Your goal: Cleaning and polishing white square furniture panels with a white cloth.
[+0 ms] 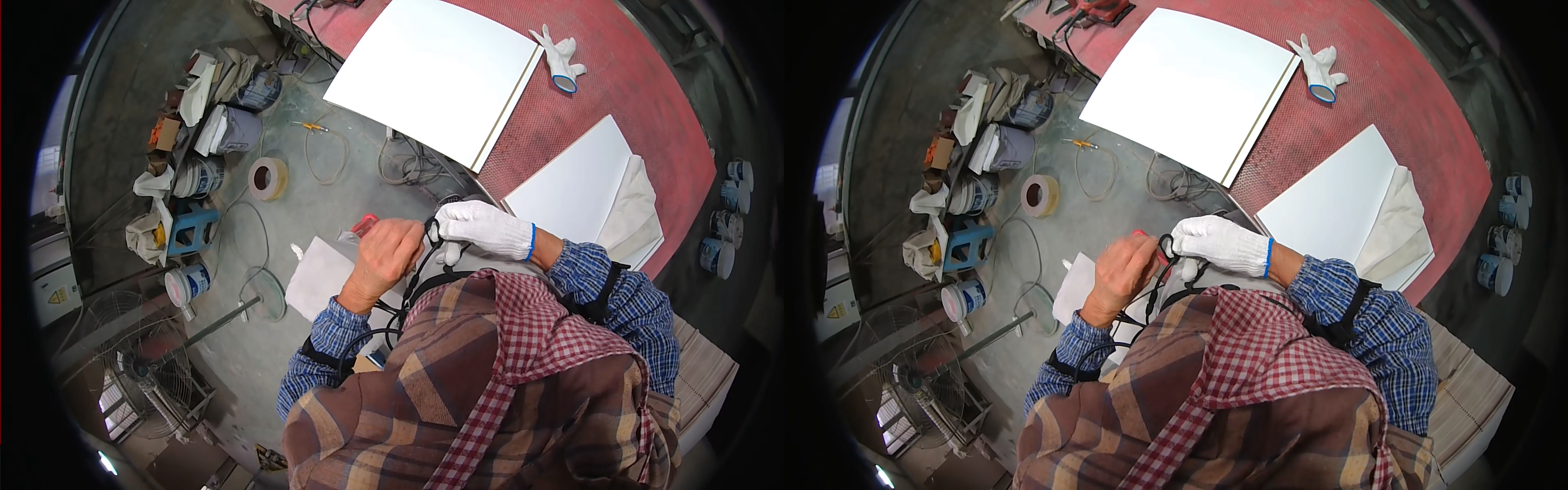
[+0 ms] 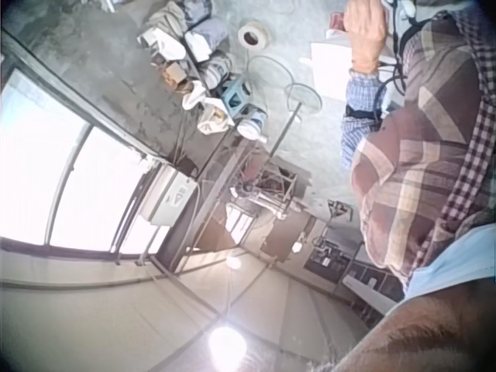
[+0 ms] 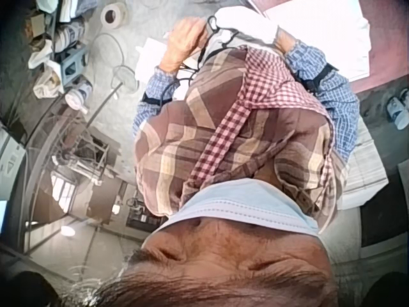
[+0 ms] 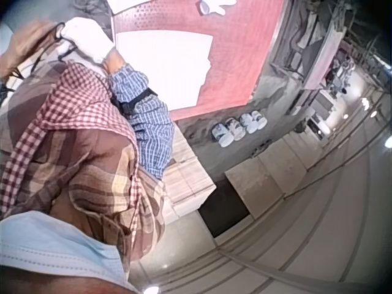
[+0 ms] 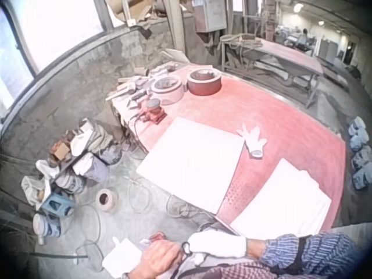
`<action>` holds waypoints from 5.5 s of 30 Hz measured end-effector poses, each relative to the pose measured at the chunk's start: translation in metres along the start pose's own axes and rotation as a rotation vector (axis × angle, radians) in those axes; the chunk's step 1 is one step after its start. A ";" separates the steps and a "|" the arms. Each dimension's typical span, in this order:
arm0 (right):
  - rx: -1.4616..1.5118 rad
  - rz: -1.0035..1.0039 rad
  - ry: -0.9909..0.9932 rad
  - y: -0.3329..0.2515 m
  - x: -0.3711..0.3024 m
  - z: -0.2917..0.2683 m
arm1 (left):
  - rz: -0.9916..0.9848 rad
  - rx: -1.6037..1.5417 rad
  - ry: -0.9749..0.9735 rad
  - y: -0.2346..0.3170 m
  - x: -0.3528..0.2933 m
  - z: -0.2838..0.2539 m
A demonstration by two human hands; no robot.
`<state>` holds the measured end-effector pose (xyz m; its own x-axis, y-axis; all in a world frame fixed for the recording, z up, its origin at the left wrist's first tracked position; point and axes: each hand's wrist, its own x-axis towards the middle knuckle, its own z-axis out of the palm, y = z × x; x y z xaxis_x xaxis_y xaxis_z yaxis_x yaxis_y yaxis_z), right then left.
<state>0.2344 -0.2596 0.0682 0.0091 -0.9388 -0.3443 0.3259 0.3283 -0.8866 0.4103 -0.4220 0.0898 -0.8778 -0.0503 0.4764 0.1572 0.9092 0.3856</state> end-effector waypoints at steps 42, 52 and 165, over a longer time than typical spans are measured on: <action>-0.115 0.082 0.247 -0.019 0.004 0.009 | -1.511 -1.426 -0.222 0.009 0.016 0.013; -0.129 0.026 0.370 -0.008 0.005 0.011 | -1.347 -1.621 -0.080 0.015 -0.007 0.014; 0.038 0.201 -0.072 -0.049 0.015 0.028 | -1.116 -1.184 -1.088 0.108 -0.140 -0.051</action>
<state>0.2451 -0.2929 0.1154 0.1443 -0.8603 -0.4890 0.3461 0.5068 -0.7895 0.5736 -0.3381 0.1050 -0.5696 0.3434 -0.7467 -0.8062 -0.0565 0.5889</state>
